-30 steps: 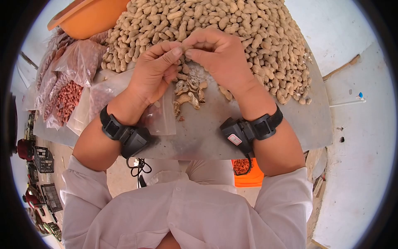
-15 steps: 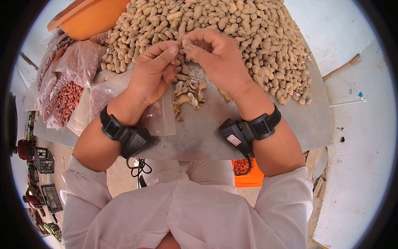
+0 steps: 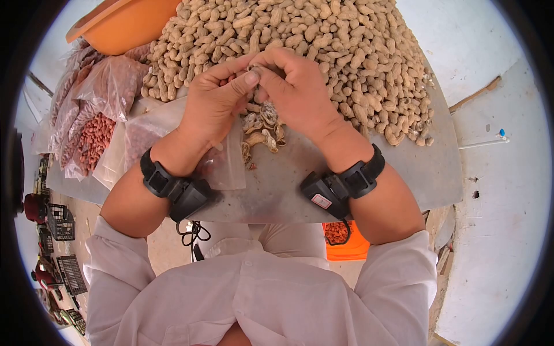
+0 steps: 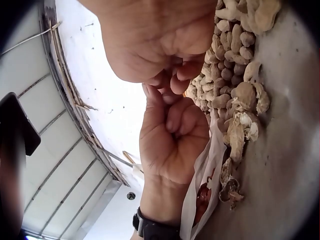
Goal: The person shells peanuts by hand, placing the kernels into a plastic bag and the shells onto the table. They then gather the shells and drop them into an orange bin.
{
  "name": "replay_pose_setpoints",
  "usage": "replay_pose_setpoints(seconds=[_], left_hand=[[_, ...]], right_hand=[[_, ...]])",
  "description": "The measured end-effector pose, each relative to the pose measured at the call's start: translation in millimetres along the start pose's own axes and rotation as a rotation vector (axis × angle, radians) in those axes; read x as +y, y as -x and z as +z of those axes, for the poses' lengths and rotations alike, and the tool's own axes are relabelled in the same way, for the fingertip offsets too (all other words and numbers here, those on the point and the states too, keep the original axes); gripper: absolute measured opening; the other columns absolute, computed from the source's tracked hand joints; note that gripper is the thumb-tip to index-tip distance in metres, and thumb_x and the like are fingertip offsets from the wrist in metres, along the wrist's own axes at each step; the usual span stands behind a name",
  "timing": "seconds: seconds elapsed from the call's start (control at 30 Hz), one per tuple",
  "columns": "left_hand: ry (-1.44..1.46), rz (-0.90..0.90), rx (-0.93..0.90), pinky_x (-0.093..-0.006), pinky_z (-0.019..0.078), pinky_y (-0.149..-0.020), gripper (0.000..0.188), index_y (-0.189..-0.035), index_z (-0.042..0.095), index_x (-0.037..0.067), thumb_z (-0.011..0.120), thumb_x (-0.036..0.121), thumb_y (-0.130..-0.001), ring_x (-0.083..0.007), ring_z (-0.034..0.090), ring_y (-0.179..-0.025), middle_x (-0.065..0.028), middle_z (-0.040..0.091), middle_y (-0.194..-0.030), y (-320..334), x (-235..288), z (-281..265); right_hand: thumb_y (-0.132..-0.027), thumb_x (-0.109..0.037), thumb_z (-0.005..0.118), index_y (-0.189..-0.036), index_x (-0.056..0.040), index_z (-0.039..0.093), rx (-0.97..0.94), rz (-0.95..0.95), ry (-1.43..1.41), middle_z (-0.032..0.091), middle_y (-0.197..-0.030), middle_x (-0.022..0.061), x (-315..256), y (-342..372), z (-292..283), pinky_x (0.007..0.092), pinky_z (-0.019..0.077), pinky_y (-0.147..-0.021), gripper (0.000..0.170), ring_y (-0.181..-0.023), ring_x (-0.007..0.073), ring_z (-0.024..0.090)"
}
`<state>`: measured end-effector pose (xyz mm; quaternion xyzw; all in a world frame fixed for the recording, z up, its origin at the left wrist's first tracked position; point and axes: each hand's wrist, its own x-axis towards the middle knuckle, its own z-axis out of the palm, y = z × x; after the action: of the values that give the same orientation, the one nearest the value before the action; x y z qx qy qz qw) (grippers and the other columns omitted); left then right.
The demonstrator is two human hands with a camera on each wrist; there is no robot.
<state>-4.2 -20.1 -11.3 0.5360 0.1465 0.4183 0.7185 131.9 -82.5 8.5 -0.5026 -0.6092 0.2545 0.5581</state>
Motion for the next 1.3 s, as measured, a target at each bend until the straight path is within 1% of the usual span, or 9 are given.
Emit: replay_pose_setpoints(seconds=[0.07, 0.17, 0.27, 0.47, 0.57, 0.67, 0.97, 1.07, 1.3], left_hand=[[0.074, -0.028, 0.032, -0.0164, 0.0327, -0.047, 0.026, -0.103, 0.061, -0.002, 0.066, 0.011, -0.081, -0.0037, 0.043, -0.056, 0.0015, 0.055, -0.071, -0.5, -0.9, -0.2], [0.159, -0.085, 0.048, -0.0171, 0.0317, -0.045, 0.019, -0.095, 0.063, -0.001, 0.065, 0.013, -0.083, -0.0044, 0.042, -0.054, 0.0009, 0.055, -0.07, -1.1, 1.8, 0.9], [0.201, -0.113, -0.019, -0.018, 0.03, -0.044, 0.014, -0.088, 0.063, 0.0, 0.063, 0.014, -0.084, -0.0047, 0.04, -0.051, 0.0008, 0.054, -0.069, -2.9, 0.1, -7.3], [0.212, -0.15, 0.017, -0.0186, 0.0279, -0.044, 0.013, -0.086, 0.062, 0.002, 0.058, 0.014, -0.087, -0.0041, 0.037, -0.05, 0.0015, 0.054, -0.069, -3.0, 0.1, -6.3], [0.196, -0.166, 0.006, -0.0181, 0.0286, -0.046, 0.013, -0.085, 0.059, 0.004, 0.054, 0.015, -0.09, -0.0035, 0.035, -0.052, 0.0028, 0.054, -0.073, -2.9, 0.5, -6.7], [0.217, -0.191, 0.003, -0.0176, 0.029, -0.046, 0.013, -0.087, 0.059, 0.004, 0.052, 0.015, -0.091, -0.0036, 0.035, -0.052, 0.0025, 0.054, -0.073, -3.5, 1.5, -6.4], [0.434, -0.38, -0.02, -0.0178, 0.0278, -0.042, 0.012, -0.081, 0.051, 0.003, 0.046, 0.01, -0.089, -0.0051, 0.034, -0.05, -0.0019, 0.049, -0.069, -6.9, 5.0, -11.3], [0.492, -0.421, -0.047, -0.0179, 0.0273, -0.042, 0.011, -0.078, 0.049, 0.002, 0.047, 0.008, -0.088, -0.0056, 0.033, -0.049, -0.0029, 0.048, -0.068, -6.6, 6.1, -11.9], [0.396, -0.396, -0.056, -0.0168, 0.0281, -0.043, 0.009, -0.086, 0.054, -0.001, 0.049, 0.007, -0.088, -0.0047, 0.034, -0.05, -0.0015, 0.05, -0.07, -5.2, 5.8, -9.5]], right_hand=[[-0.081, -0.003, 0.057, -0.092, 0.0003, 0.062, 0.072, -0.059, -0.027, 0.058, -0.072, 0.0038, 1.9, 0.2, 1.7, 0.0216, 0.044, -0.056, 0.012, -0.061, 0.0086, 0.053], [-0.079, -0.003, 0.061, -0.091, 0.0023, 0.064, 0.138, -0.343, 0.203, 0.06, -0.081, 0.0054, 11.4, -4.9, -4.1, 0.0218, 0.0449, -0.057, 0.013, -0.063, 0.0098, 0.056], [-0.079, -0.004, 0.063, -0.089, 0.0047, 0.065, 0.054, -0.131, -0.021, 0.061, -0.089, 0.0058, 1.7, -1.7, -4.9, 0.0213, 0.0463, -0.059, 0.013, -0.067, 0.0111, 0.058], [-0.082, -0.005, 0.062, -0.096, 0.0056, 0.063, 0.091, 0.064, -0.412, 0.063, -0.085, 0.0075, 6.1, -1.8, -1.3, 0.0216, 0.0485, -0.063, 0.018, -0.069, 0.0116, 0.059], [-0.082, -0.005, 0.06, -0.098, 0.0057, 0.062, 0.101, 0.085, -0.432, 0.063, -0.083, 0.0084, 7.4, -2.0, -0.8, 0.022, 0.0488, -0.064, 0.019, -0.071, 0.0116, 0.059], [-0.082, -0.005, 0.061, -0.095, 0.0054, 0.063, 0.102, 0.073, -0.406, 0.063, -0.085, 0.0069, 5.4, -2.3, 0.2, 0.0225, 0.0488, -0.065, 0.017, -0.073, 0.0114, 0.059], [-0.074, 0.001, 0.06, -0.091, -0.0023, 0.063, 0.018, -0.46, 0.317, 0.062, -0.089, 0.0086, 4.4, -4.8, -5.3, 0.0238, 0.0486, -0.067, 0.017, -0.075, 0.014, 0.06], [-0.074, 0.001, 0.06, -0.091, -0.0017, 0.063, 0.019, -0.477, 0.329, 0.062, -0.089, 0.009, 3.3, -4.1, -4.6, 0.0249, 0.0488, -0.066, 0.017, -0.073, 0.0154, 0.06], [-0.076, -0.001, 0.06, -0.091, -0.0013, 0.063, -0.011, -0.235, 0.102, 0.06, -0.08, 0.0037, 6.1, -1.2, -7.1, 0.0211, 0.0432, -0.056, 0.016, -0.064, 0.0079, 0.054]])
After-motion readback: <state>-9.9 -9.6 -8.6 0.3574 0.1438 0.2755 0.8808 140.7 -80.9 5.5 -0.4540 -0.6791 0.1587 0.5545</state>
